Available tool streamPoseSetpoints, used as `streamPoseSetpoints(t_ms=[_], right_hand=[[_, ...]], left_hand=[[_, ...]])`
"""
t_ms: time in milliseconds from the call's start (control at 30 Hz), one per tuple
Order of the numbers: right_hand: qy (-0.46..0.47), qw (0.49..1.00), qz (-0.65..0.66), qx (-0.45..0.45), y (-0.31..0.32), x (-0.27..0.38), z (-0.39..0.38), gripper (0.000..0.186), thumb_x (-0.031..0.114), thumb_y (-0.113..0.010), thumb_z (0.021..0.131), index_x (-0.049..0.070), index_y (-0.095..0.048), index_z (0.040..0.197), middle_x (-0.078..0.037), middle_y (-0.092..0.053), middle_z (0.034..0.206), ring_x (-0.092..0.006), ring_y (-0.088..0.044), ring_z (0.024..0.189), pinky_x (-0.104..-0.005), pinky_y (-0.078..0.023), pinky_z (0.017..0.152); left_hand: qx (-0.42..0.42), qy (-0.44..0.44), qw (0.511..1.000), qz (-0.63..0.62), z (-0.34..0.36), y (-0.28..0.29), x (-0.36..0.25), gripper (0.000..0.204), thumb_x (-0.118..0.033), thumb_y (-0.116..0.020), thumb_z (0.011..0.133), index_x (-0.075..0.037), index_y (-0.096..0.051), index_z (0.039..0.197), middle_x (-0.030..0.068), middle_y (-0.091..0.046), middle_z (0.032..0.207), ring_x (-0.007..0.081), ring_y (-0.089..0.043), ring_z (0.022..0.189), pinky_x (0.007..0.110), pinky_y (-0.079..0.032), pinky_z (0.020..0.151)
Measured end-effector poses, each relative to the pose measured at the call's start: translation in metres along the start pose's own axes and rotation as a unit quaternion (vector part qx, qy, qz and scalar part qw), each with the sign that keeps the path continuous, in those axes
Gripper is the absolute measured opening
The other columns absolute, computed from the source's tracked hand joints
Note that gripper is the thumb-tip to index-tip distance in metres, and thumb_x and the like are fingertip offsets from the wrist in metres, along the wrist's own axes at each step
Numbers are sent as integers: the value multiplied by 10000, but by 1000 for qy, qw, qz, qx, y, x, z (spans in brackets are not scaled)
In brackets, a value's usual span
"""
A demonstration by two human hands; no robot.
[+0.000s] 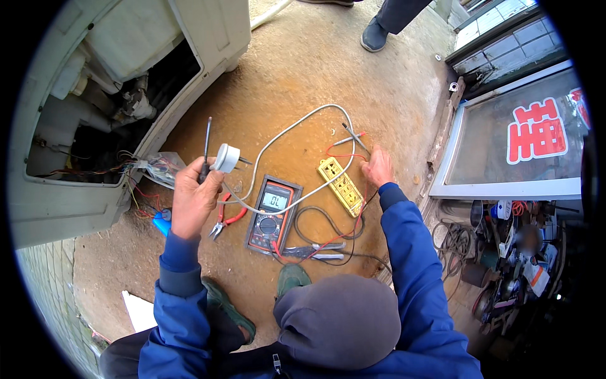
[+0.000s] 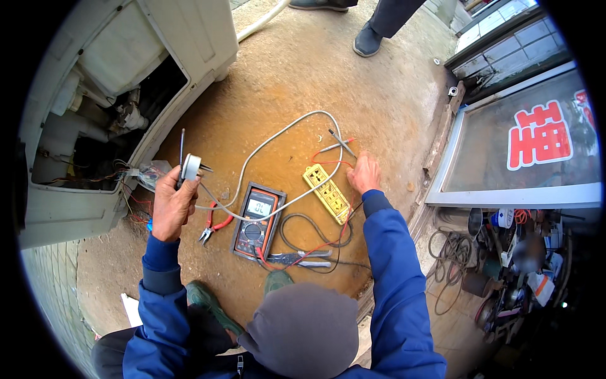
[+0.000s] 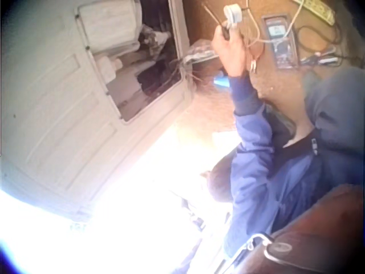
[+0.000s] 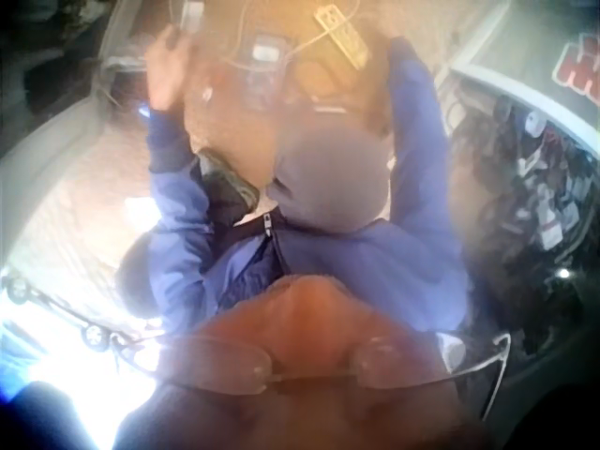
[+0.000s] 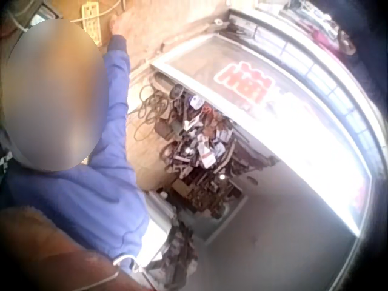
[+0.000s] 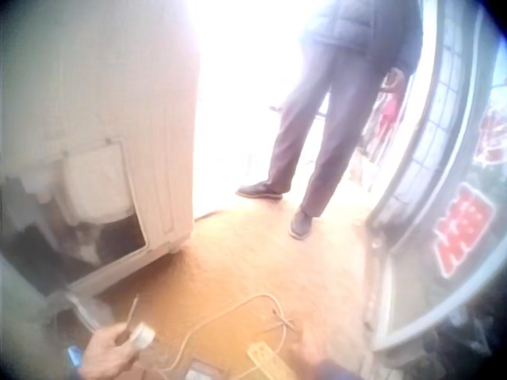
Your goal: The person is repairing a top-loading washing machine. They use a multimeter to test electrical components and wires inside the machine, then use a screwdriver to remove screws from the control panel. Another person assists by holding the control panel steady.
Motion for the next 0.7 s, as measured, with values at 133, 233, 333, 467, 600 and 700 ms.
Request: streamPoseSetpoints(t_ms=[133, 233, 333, 467, 600, 700], right_hand=[[18, 998, 36, -56, -16, -15, -3, 324, 294, -750, 907, -16, -658, 911, -311, -707, 924, -517, -686, 905, -569, -554, 788], [31, 991, 78, -106, -11, -48, -25, 297, 274, -678, 969, -15, -653, 902, -310, -689, 899, -522, -670, 872, -569, -518, 741], [-40, 983, 130, -122, 4, -109, -67, 280, 255, -632, 994, -12, -647, 911, -313, -676, 890, -511, -671, 875, -570, -491, 727], [-157, 983, 64, -65, 11, -162, -156, 336, 269, -691, 948, -59, -665, 1017, -303, -696, 906, -506, -680, 904, -551, -522, 797], [-6, 971, -44, -236, 45, -109, -213, 562, 249, -806, 863, -85, -617, 1273, -273, -707, 1053, -483, -680, 972, -506, -547, 893], [-38, 979, 188, -69, 82, -38, -210, 701, 189, -859, 838, -74, -546, 1407, -244, -700, 1126, -346, -716, 962, -416, -577, 867]], left_hand=[[-50, 20, 995, -84, -6, 14, -19, 133, -219, -706, 1026, -98, -652, 1035, -61, -496, 651, 14, -411, 459, 199, -290, 389], [-116, -53, 985, -113, -11, 36, -46, 173, -199, -714, 1014, -73, -675, 1128, -31, -597, 761, 21, -460, 503, 186, -324, 419], [-193, -151, 954, -176, -15, 62, -80, 222, -194, -701, 1019, -49, -668, 1185, 19, -647, 888, 27, -510, 599, 165, -359, 474], [-182, -288, 924, -172, -19, 76, -121, 315, -98, -626, 1044, -29, -624, 1351, 171, -708, 1217, 69, -560, 714, 156, -429, 521], [-144, -357, 922, -48, -25, 41, -134, 391, -8, -600, 1001, -49, -633, 1388, 157, -707, 1280, 93, -635, 868, 173, -503, 585], [-99, -429, 882, 171, -16, -24, -130, 368, -67, -654, 970, -43, -664, 1336, 180, -686, 1345, 234, -708, 981, 339, -596, 814]])
Point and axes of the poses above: each hand's wrist, its own z-axis towards the middle knuckle, its own y-axis out of the back of the hand, x = y × z, the point moved 4 cm from there along z, towards the middle knuckle
